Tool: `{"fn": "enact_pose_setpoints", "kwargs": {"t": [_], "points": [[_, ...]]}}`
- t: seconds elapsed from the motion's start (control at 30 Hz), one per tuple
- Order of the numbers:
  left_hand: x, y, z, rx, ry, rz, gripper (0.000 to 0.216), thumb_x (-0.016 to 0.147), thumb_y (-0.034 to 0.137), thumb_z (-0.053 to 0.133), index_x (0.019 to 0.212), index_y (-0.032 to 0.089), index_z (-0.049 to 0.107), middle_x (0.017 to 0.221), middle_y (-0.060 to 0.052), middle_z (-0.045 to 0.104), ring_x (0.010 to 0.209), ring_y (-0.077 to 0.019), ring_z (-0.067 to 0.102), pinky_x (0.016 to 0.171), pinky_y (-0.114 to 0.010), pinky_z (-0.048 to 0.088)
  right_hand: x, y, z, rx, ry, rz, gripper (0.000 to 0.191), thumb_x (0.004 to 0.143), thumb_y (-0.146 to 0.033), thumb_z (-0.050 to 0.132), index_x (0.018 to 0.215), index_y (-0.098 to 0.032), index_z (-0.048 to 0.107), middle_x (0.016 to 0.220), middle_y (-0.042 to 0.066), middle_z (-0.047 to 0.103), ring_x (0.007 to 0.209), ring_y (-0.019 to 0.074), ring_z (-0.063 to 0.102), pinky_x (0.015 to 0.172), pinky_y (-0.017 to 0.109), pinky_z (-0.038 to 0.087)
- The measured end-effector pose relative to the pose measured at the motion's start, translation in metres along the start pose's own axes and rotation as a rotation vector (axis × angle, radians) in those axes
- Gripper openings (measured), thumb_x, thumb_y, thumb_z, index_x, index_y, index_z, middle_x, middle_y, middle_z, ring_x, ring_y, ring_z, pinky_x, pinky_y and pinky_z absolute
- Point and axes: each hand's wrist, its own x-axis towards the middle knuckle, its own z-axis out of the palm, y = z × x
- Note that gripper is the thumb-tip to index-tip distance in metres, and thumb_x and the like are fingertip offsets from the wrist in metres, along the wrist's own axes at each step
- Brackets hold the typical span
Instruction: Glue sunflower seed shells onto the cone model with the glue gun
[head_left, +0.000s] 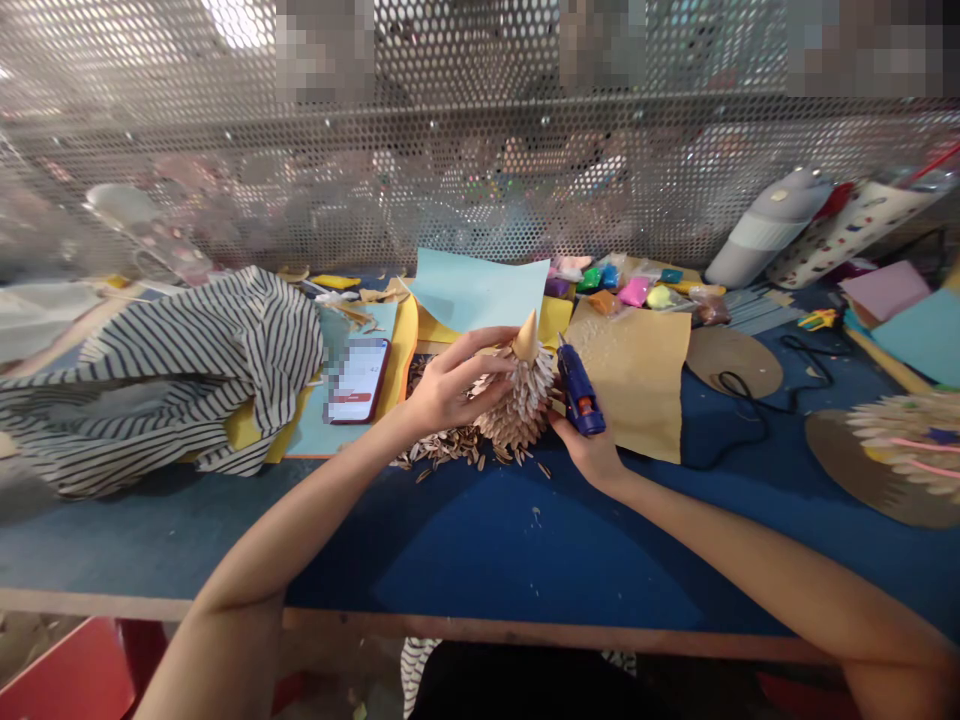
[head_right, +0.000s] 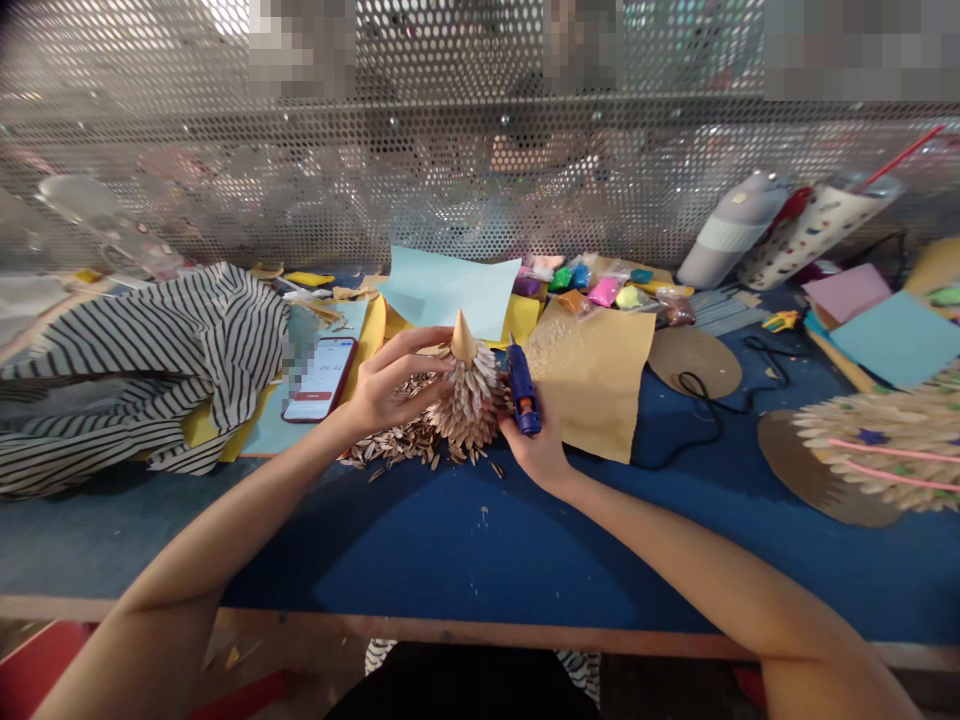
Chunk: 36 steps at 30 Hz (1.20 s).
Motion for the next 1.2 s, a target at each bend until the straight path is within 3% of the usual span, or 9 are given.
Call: {"fn": "enact_pose_setpoints", "kwargs": {"t": [0.33,0.63,1.2], "points": [[0.001,0.008,0.001,0.039,0.001,-0.067,0.035,0.086,0.022,0.066,0.118,0.021,0.052,0.119,-0.011,0.060,0.111,-0.0213,0.063,0.088,-0.037,0.059,0.000,0.001,-0.001,0.003,-0.002,0.005,0.035,0.080,-0.034,0.066,0.112,-0.023,0.059,0.116,0.008,0.068,0.108,0.0258,0.065,0.102,0.049,0.050],[0.000,0.013,0.008,0.101,0.057,-0.072,0.014,0.089,0.022,0.065,0.102,0.024,0.061,0.119,-0.008,0.059,0.108,-0.0188,0.063,0.086,-0.037,0.060,0.001,-0.001,-0.001,0.007,-0.007,0.011,0.033,0.079,-0.040,0.067,0.108,-0.024,0.059,0.107,0.007,0.068,0.101,0.0249,0.066,0.097,0.047,0.052],[0.001,0.016,0.009,0.076,0.088,-0.107,0.014,0.089,0.018,0.065,0.102,0.023,0.062,0.117,-0.007,0.061,0.106,-0.0175,0.065,0.084,-0.035,0.061,0.002,-0.003,0.000,0.011,-0.015,0.008,0.029,0.079,-0.038,0.067,0.104,-0.025,0.060,0.102,0.005,0.069,0.100,0.0242,0.065,0.096,0.045,0.052]]}}
